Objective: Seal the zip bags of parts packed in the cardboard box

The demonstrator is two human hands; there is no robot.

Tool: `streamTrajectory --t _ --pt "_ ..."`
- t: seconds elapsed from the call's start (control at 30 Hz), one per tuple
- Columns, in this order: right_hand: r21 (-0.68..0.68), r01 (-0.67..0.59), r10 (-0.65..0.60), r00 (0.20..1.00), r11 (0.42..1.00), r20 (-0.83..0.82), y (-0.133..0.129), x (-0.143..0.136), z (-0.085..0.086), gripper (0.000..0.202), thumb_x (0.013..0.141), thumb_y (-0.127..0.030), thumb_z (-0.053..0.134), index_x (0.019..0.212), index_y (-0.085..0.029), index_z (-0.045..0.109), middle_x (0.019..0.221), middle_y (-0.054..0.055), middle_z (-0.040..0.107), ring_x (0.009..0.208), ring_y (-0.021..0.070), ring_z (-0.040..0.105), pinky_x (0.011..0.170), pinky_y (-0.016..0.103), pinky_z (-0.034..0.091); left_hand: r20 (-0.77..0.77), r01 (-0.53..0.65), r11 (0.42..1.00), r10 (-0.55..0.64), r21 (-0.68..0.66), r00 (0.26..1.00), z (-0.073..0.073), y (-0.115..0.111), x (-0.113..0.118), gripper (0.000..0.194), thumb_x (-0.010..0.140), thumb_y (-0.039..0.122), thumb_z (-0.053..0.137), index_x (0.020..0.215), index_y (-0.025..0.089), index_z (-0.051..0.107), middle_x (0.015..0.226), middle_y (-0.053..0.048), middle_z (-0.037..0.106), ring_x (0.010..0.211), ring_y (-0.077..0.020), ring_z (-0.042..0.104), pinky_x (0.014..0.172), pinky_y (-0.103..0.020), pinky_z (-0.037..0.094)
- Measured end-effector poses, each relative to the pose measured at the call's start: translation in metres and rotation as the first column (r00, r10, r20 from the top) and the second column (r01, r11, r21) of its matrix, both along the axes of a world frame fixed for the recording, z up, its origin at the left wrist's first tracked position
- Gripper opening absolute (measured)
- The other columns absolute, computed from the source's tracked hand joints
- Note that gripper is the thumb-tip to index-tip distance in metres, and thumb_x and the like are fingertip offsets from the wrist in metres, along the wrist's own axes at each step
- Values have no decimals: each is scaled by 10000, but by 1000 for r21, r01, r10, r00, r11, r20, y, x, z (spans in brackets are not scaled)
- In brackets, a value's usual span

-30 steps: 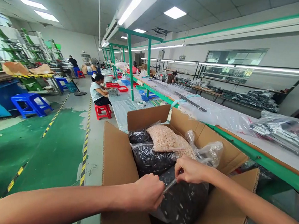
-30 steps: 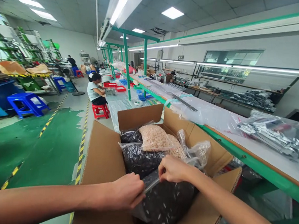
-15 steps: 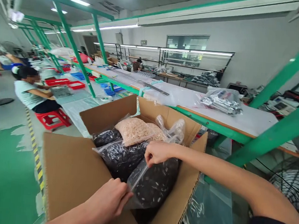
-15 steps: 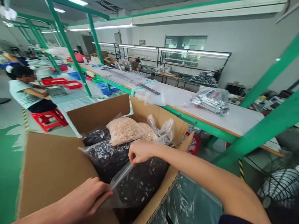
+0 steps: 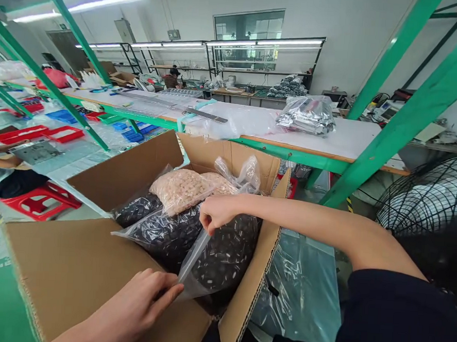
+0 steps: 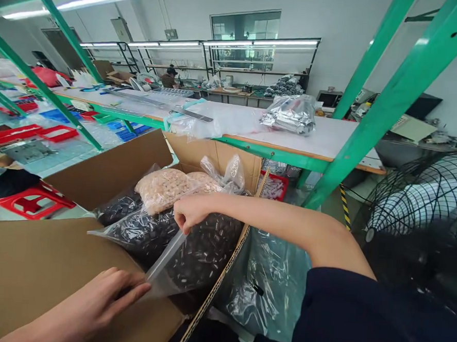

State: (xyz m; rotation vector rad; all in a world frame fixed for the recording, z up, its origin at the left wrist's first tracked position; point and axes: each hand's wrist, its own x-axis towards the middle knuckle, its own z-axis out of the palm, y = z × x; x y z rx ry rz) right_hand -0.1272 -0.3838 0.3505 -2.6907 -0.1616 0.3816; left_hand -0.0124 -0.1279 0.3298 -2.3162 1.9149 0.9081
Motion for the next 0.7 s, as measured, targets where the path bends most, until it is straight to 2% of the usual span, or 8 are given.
streamTrajectory --t 0.2,0.3,0.4,0.5,0.6,0.7 --pt "-94 24 -35 993 995 -111 -5 -3 13 146 731 -266 771 826 -158 745 775 -13 689 725 115 556 587 255 328 -5 -29 995 30 94 1000 1 -4 6 492 912 574 303 896 200 621 940 -84 636 892 -243 590 855 -338 425" --pt "-139 13 -29 994 990 -108 -4 -2 15 114 750 -227 744 841 -160 748 765 -4 679 703 121 540 565 266 303 50 28 994 -33 106 998 10 -16 2 459 914 563 333 825 197 595 887 -73 641 851 -239 588 786 -330 405" --pt "-187 -17 0 996 982 -89 -3 2 13 130 763 -208 716 877 -159 754 768 2 675 688 126 526 552 274 283 97 81 993 -89 84 991 21 -38 -7 471 925 582 349 747 195 549 755 -50 630 760 -232 588 693 -323 354" --pt "-160 -16 2 996 987 -87 -4 7 6 140 754 -229 713 873 -169 757 770 -4 679 703 129 536 555 267 287 118 90 996 -91 13 989 29 -65 -15 472 946 565 341 759 190 558 742 -51 645 726 -232 599 656 -320 319" --pt "-120 -4 -4 998 993 -67 -9 8 0 155 737 -270 724 858 -179 758 761 -15 680 717 129 548 566 257 301 175 159 986 -149 -44 973 30 -92 -17 440 946 525 377 759 183 581 747 -66 655 698 -236 603 611 -319 284" --pt "-94 29 -35 997 995 -67 -12 6 -2 179 743 -282 734 874 -162 759 762 -16 684 728 120 556 595 245 328 238 246 968 -229 -44 944 24 -110 -14 335 918 398 457 692 171 555 716 -77 639 697 -239 606 589 -318 262"
